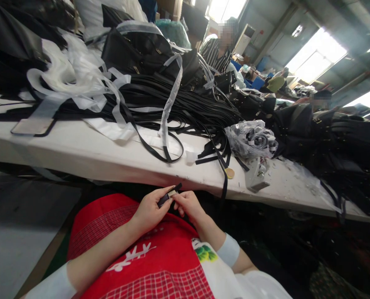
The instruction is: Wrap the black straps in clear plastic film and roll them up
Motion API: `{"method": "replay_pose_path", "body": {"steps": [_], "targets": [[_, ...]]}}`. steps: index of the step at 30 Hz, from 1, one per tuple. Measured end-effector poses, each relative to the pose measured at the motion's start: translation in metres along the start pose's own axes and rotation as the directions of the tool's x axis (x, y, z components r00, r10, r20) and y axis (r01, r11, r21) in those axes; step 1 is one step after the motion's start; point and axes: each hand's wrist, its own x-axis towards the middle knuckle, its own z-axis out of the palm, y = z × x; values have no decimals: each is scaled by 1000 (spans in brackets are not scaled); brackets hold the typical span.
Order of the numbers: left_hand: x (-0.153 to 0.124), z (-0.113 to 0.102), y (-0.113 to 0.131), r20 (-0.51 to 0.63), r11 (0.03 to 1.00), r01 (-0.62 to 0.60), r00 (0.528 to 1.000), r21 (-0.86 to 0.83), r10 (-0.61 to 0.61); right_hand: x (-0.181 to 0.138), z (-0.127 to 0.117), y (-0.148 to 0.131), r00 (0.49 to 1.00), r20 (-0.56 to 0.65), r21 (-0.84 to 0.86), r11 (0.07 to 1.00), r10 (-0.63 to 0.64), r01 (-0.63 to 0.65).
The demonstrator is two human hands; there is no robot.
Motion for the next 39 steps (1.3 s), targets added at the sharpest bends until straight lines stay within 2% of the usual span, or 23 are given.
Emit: {"method": "replay_pose_path", "body": {"steps": [2, 4, 8, 11, 13, 15, 18, 20, 22, 25, 27, 30, 33, 37, 39], "targets": [[0, 1, 2, -11, 997, 29, 999, -73, -30, 0, 0, 0, 1000, 8, -4, 1000, 12, -12], [1, 3, 3, -23, 972, 108, 993, -207, -116, -2, 2, 0, 1000, 24, -4, 1000, -7, 8], [5, 7, -2, -26, 797, 313, 925, -517, -380, -9, 6, -2, 988, 52, -11, 990, -143, 144], [8, 9, -4, -28, 664, 360, 867, -655, -497, -14, 10, -2, 978, 25, -94, 974, -206, 207], [9, 10, -4, -35, 639, 363, 853, -679, -521, -16, 13, -2, 970, 2, -159, 958, -243, 241], [9, 11, -4, -48, 672, 342, 870, -657, -490, -21, 14, -5, 959, -14, -194, 942, -283, 275], [10, 8, -7, -84, 791, 294, 914, -537, -397, -35, 11, -16, 953, -10, -149, 943, -303, 299], [10, 4, -14, -120, 842, 292, 916, -454, -382, -46, 5, -26, 947, -6, -87, 944, -320, 318], [11, 2, -20, -114, 840, 318, 908, -439, -403, -53, -2, -36, 921, -43, -82, 920, -388, 384], [9, 3, -23, 2, 812, 347, 920, -469, -391, -48, -9, -45, 826, -115, -243, 822, -551, 515], [7, 5, -19, 52, 831, 331, 937, -448, -346, -37, -11, -45, 792, -87, -383, 754, -604, 533], [4, 6, -9, 91, 881, 289, 957, -375, -275, -19, -10, -35, 820, -13, -525, 702, -572, 481], [2, 5, -5, 119, 927, 257, 965, -274, -232, -9, -9, -26, 839, 13, -567, 688, -544, 454], [1, 3, -8, 129, 962, 222, 971, -162, -202, -8, -9, -23, 787, 45, -607, 609, -616, 511], [0, 2, -9, 130, 971, 203, 974, -125, -187, -8, -10, -24, 768, 32, -604, 600, -639, 525]]}}
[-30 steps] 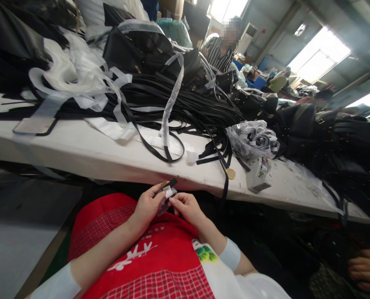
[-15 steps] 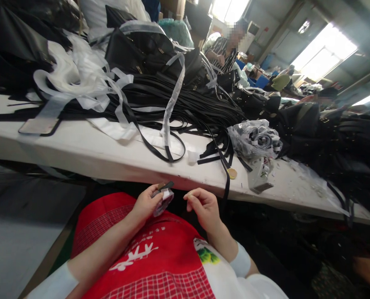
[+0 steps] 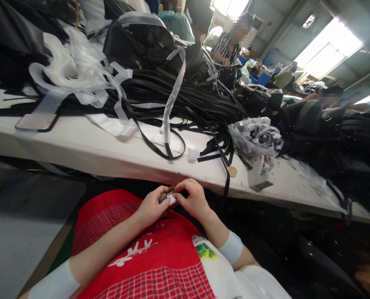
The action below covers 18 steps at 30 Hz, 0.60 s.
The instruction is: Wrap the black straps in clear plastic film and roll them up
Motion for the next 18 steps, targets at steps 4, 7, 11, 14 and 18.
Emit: {"method": "replay_pose_path", "body": {"steps": [4, 7, 11, 14, 18], "targets": [[-1, 0, 7, -6, 1000, 16, 1000, -8, -16, 0, -2, 2, 997, -10, 111, 991, 83, -81], [-1, 1, 14, -15, 997, 49, 999, -65, -50, -2, 0, 10, 981, 13, 238, 953, 191, -189], [1, 4, 11, -4, 982, 97, 995, -162, -99, -6, 5, 25, 948, 28, 466, 835, 317, -293], [3, 6, 6, -33, 960, 160, 985, -228, -172, -8, 7, 32, 935, -8, 525, 798, 353, -297], [4, 7, 7, -80, 933, 201, 969, -297, -234, -10, 6, 36, 916, -32, 553, 771, 399, -317]]}}
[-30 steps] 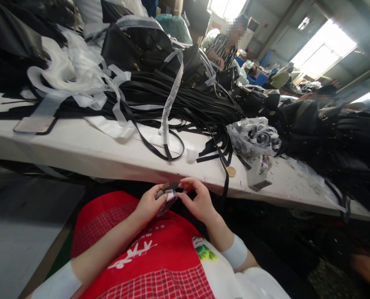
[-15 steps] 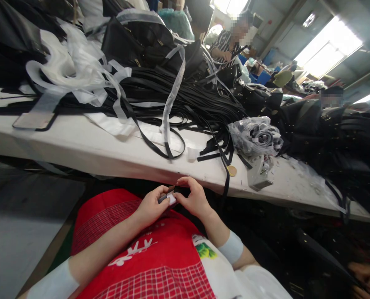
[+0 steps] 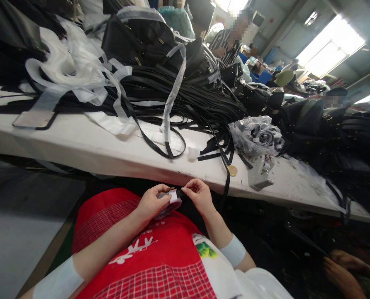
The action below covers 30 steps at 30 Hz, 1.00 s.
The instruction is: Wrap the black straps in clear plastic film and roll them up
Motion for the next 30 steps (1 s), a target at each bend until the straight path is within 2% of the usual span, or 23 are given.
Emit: {"method": "replay_pose_path", "body": {"steps": [3, 5, 9, 10, 12, 15, 19, 23, 25, 27, 30], "targets": [[-1, 0, 2, -11, 1000, 11, 1000, -10, -11, -1, -4, -2, 998, 38, -45, 998, 43, -41], [0, -1, 2, -17, 1000, 10, 1000, 4, -10, -2, -8, -10, 997, 68, -166, 986, 26, -14], [-1, -2, 3, 29, 993, -55, 998, 106, 52, -4, -14, -38, 970, 133, -384, 891, -204, 240], [-1, -2, 3, 56, 986, -83, 996, 144, 75, -3, -14, -44, 955, 183, -388, 875, -235, 290], [-2, -1, 3, 125, 971, -138, 986, 198, 114, -2, -11, -53, 925, 312, -369, 870, -216, 328], [-4, -1, 3, 176, 945, -196, 973, 262, 153, 3, -6, -54, 886, 450, -335, 898, -112, 284], [-6, -2, 1, 153, 931, -174, 980, 320, 130, 9, -2, -46, 854, 519, -228, 962, -13, 153], [-7, -4, 1, 201, 947, -153, 975, 283, 97, 11, -2, -42, 803, 595, -127, 991, 39, 46], [-6, -3, 0, 220, 953, -150, 971, 262, 92, 10, -2, -41, 794, 606, -100, 995, 44, 22], [-4, -3, -1, 228, 967, -116, 972, 225, 64, 9, -2, -41, 824, 566, -140, 986, 7, 88], [0, -3, -1, 301, 992, 41, 951, 116, -75, 4, -2, -36, 864, 479, -296, 899, -153, 323]]}}
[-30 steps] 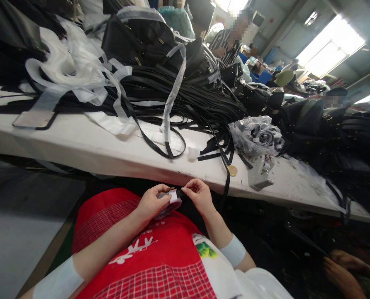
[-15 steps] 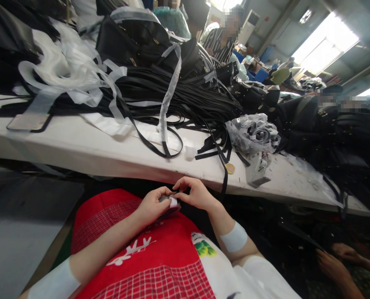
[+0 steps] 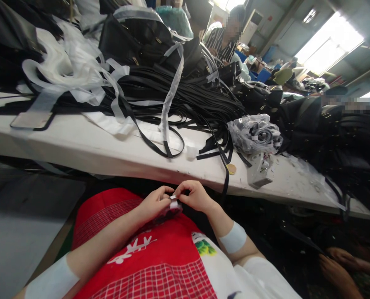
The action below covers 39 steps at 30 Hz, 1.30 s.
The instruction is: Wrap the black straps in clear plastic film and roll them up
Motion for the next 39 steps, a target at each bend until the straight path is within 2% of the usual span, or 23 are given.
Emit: {"method": "replay_pose_path", "body": {"steps": [3, 5, 9, 12, 15, 16, 18, 19, 21, 23, 26, 34, 36, 39], "targets": [[1, -1, 1, 112, 979, 120, 988, -163, -103, -7, 5, 4, 986, -48, -242, 959, -163, 146], [-1, -1, 2, 98, 965, 119, 990, -234, -98, -12, 7, 5, 971, -18, -334, 916, -240, 220], [-2, 1, 3, 66, 944, 59, 997, -326, -40, -17, 5, -1, 953, 64, -380, 876, -295, 296], [1, 2, 3, 35, 942, 72, 997, -329, -64, -18, -1, -9, 956, 64, -356, 888, -287, 291], [5, 1, 3, -55, 957, 25, 998, -289, -43, -19, -5, -18, 974, -27, -248, 946, -224, 210], [5, 0, 4, -97, 971, -10, 995, -239, -14, -20, -5, -19, 981, -78, -163, 973, -175, 161], [5, -3, 4, -188, 994, -87, 980, -72, 72, -20, -3, -20, 989, -144, 121, 992, -18, 36], [4, -4, 4, -220, 992, -123, 967, 23, 125, -19, -1, -18, 988, -139, 295, 955, 73, -29], [2, -6, 3, -246, 969, -183, 944, 165, 220, -17, 6, -15, 973, -73, 588, 798, 217, -134], [0, -6, 1, -244, 942, -220, 928, 252, 282, -14, 13, -12, 958, -12, 736, 651, 288, -186], [-3, -7, -2, -236, 903, -222, 917, 368, 322, -12, 19, -11, 947, 28, 813, 545, 319, -207], [-9, 2, 1, -122, 782, -210, 932, 586, 342, -5, 21, -20, 935, 104, 865, 433, 338, -252], [-11, 5, 2, -109, 766, -203, 936, 611, 335, -3, 23, -20, 925, 125, 852, 439, 360, -286], [-11, 4, 3, -161, 751, -162, 927, 641, 338, -4, 26, -16, 907, 157, 768, 528, 391, -361]]}}
